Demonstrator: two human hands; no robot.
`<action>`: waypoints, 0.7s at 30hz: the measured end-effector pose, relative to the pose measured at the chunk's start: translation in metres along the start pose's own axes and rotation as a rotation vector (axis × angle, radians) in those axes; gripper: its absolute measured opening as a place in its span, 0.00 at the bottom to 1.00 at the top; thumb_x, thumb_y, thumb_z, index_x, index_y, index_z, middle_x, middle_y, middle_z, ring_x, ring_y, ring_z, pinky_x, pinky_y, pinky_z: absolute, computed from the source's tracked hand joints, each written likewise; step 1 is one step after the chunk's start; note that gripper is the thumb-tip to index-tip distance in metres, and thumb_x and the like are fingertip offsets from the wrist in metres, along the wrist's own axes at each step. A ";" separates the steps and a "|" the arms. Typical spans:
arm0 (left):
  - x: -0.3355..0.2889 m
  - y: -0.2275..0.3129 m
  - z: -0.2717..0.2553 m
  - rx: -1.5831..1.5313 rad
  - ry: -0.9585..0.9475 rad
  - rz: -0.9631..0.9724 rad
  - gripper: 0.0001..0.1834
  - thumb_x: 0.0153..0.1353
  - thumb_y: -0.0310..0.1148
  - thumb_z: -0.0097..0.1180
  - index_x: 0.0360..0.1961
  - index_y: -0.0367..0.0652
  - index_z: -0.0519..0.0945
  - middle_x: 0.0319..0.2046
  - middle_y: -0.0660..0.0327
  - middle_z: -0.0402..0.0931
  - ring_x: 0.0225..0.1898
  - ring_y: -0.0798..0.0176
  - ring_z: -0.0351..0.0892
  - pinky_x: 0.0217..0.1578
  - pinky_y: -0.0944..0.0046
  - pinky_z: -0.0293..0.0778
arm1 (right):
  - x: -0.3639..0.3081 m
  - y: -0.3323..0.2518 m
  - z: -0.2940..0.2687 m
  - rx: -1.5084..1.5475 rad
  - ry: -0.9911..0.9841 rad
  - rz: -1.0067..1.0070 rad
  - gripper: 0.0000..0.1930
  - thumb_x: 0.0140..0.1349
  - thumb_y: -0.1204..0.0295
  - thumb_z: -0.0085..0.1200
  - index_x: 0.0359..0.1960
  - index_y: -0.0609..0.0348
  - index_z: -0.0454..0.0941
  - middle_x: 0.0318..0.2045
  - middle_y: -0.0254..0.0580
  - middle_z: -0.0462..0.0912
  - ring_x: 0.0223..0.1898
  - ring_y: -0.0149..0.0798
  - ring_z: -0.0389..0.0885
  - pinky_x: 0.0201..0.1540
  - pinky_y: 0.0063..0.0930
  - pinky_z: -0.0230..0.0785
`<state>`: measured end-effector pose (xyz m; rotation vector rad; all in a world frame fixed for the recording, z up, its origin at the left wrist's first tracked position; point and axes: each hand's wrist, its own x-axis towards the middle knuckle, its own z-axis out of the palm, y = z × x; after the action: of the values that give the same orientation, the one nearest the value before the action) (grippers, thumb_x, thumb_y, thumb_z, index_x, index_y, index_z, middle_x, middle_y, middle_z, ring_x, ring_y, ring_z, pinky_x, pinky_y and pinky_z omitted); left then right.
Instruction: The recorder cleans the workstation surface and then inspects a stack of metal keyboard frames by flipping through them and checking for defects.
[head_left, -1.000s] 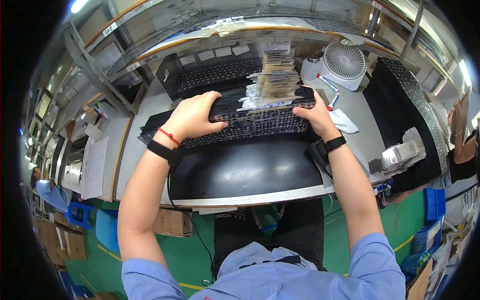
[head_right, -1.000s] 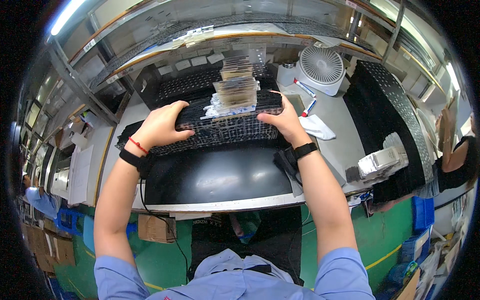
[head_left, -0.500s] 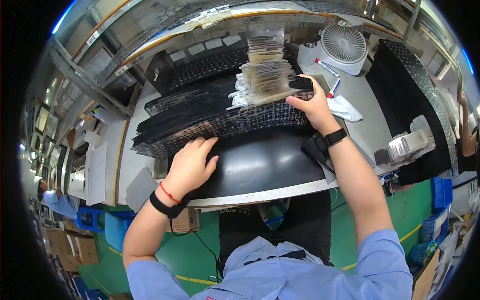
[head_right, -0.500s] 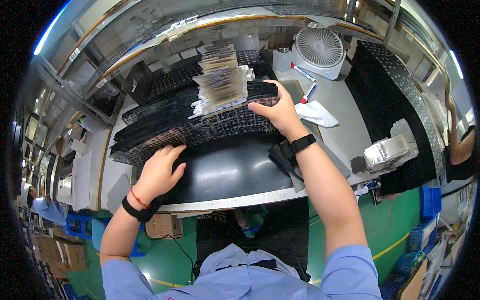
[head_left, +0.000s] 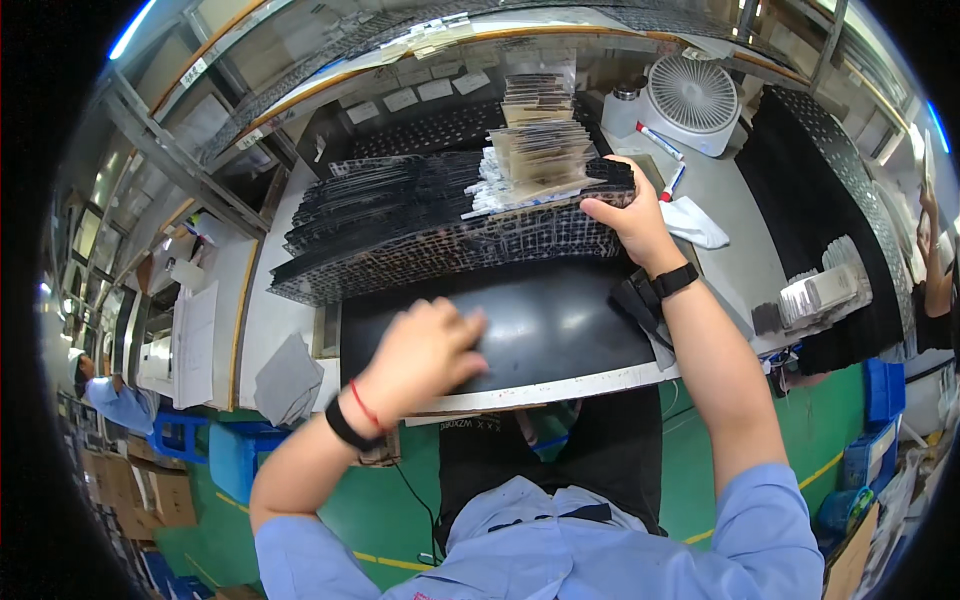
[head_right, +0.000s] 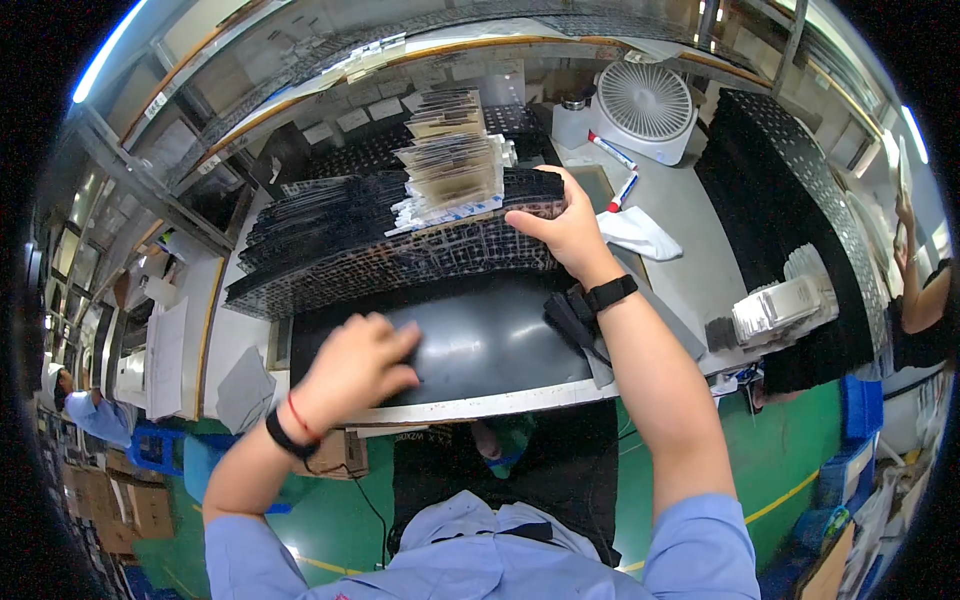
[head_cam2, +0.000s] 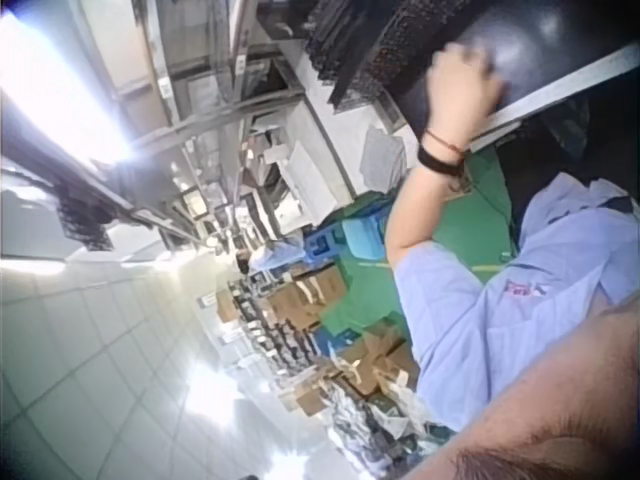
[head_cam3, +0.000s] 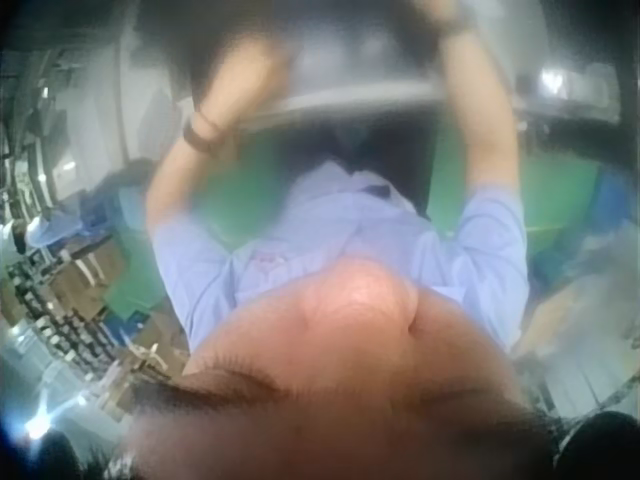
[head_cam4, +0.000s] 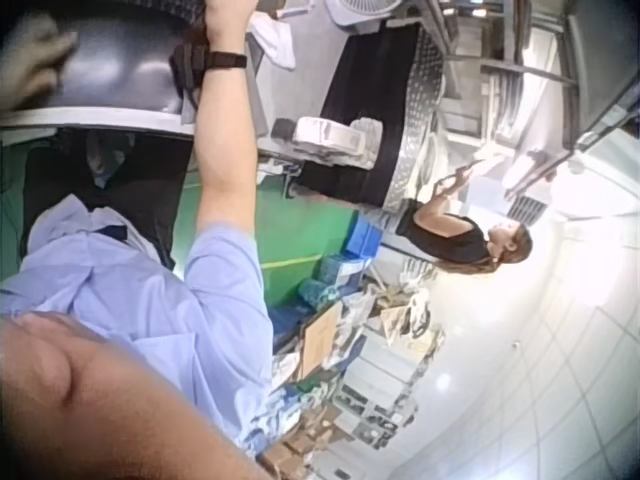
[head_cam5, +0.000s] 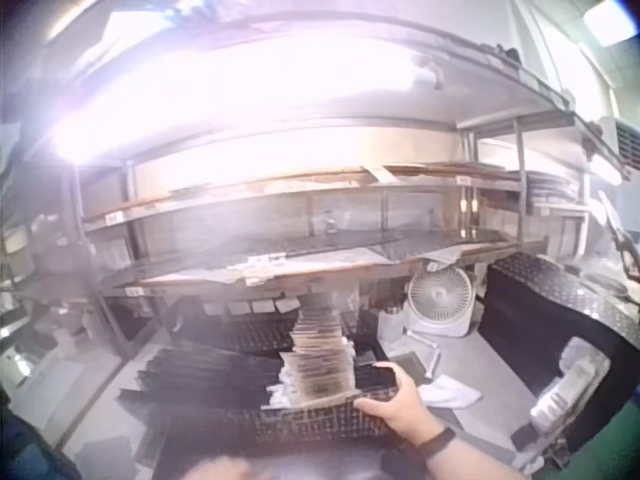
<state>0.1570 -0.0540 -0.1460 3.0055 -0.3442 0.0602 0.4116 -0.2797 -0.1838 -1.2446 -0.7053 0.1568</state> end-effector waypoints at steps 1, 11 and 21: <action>-0.012 0.019 0.000 -0.204 0.008 0.128 0.21 0.52 0.44 0.70 0.46 0.48 0.82 0.35 0.56 0.76 0.39 0.48 0.76 0.40 0.52 0.74 | -0.002 -0.001 0.000 -0.008 0.005 -0.001 0.31 0.52 0.79 0.71 0.58 0.62 0.70 0.48 0.35 0.81 0.48 0.28 0.80 0.56 0.27 0.72; -0.046 0.054 0.015 -0.495 -0.153 0.314 0.17 0.58 0.37 0.66 0.45 0.42 0.81 0.33 0.58 0.78 0.38 0.49 0.78 0.42 0.53 0.75 | 0.002 0.005 0.005 0.043 0.018 -0.015 0.31 0.52 0.79 0.72 0.57 0.62 0.70 0.47 0.36 0.82 0.46 0.28 0.81 0.52 0.26 0.75; -0.009 -0.033 0.028 -0.052 0.048 -0.091 0.38 0.59 0.49 0.64 0.65 0.36 0.70 0.63 0.40 0.65 0.65 0.36 0.62 0.64 0.44 0.62 | 0.000 -0.001 0.008 0.037 0.006 -0.005 0.30 0.52 0.78 0.72 0.56 0.62 0.71 0.46 0.35 0.82 0.47 0.27 0.81 0.53 0.26 0.75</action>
<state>0.1565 -0.0239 -0.1782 2.9582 -0.2006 0.1132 0.4069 -0.2740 -0.1819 -1.2072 -0.6976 0.1610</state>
